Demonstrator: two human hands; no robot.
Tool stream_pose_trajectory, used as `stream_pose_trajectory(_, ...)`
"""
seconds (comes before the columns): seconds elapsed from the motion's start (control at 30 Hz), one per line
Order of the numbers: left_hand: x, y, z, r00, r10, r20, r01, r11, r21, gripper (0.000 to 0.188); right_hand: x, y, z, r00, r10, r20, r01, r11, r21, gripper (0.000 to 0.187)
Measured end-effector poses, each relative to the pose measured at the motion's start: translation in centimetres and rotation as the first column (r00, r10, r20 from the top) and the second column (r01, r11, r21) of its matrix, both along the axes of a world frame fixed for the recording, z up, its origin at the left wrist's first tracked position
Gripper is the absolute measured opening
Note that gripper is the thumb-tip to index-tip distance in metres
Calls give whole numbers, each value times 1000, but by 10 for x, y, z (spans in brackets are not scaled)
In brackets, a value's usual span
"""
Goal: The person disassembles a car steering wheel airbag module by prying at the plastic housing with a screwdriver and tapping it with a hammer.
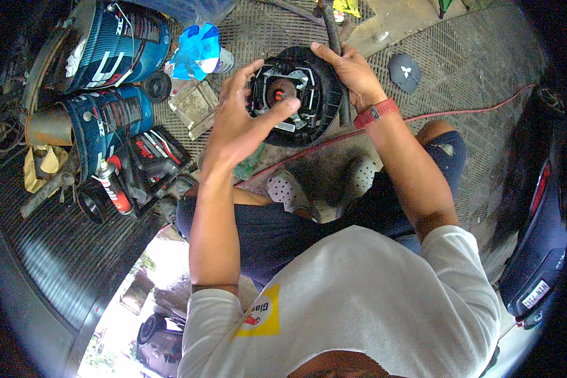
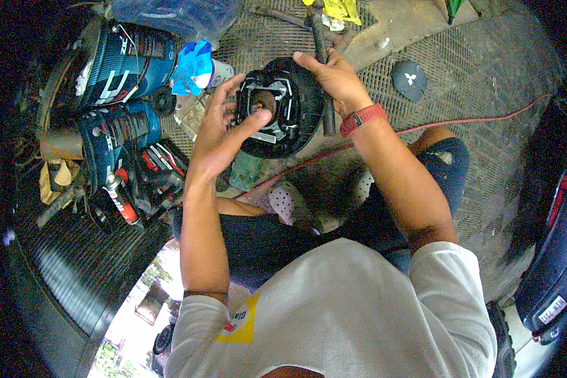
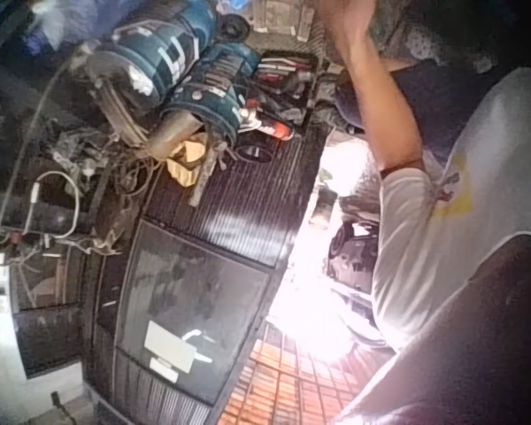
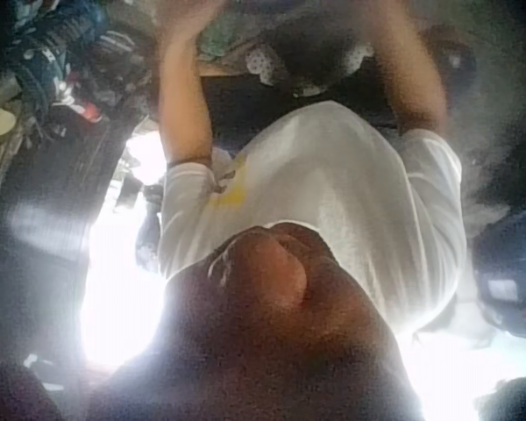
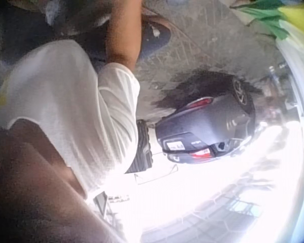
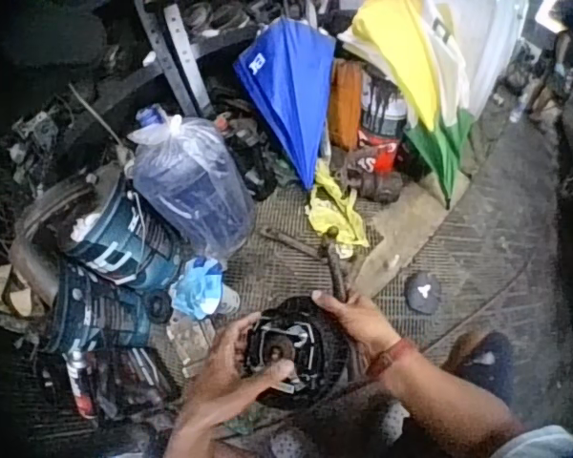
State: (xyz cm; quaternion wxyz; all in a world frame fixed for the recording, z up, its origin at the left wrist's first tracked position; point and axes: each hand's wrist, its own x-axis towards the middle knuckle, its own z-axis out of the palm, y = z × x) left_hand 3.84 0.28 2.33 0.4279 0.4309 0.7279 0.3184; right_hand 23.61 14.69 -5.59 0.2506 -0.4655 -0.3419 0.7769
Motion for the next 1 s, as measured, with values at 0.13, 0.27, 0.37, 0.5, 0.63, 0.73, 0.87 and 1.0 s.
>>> stream_pose_trajectory(0.13, 9, 0, -15, 993, -1, -120, -5, 998, -56, 119, -8, -7, -1, 996, -26, 89, 16, 994, 110, 65)
stream_pose_trajectory(0.27, 16, 0, -19, 988, -20, -151, 4, 995, -104, 134, -14, -15, -11, 988, -78, 131, 41, 963, 266, 58)
stream_pose_trajectory(0.37, 12, -5, -32, 990, -33, -137, 24, 997, -68, 135, -18, -17, -8, 993, -98, 65, 76, 954, 290, 55)
stream_pose_trajectory(0.5, 6, -4, -34, 997, -42, -61, 39, 998, -47, 131, -19, -19, -4, 989, -132, 60, 109, 951, 289, 54)
stream_pose_trajectory(0.63, 5, -3, -33, 993, -65, -98, 64, 998, -19, 121, -15, -16, 0, 997, -78, 21, 70, 968, 239, 59)
stream_pose_trajectory(0.73, 1, -3, -39, 992, -82, -94, 82, 997, 6, 120, -13, -14, -6, 996, -67, 65, 48, 966, 254, 58)
stream_pose_trajectory(0.87, 1, -2, -42, 1000, -15, -17, 15, 999, 48, 129, -12, -14, -2, 991, -106, 88, 85, 973, 215, 68)
stream_pose_trajectory(1.0, 0, -4, -46, 988, -18, -156, 40, 989, 139, 144, -14, -15, 10, 986, -138, 93, 93, 920, 380, 68)
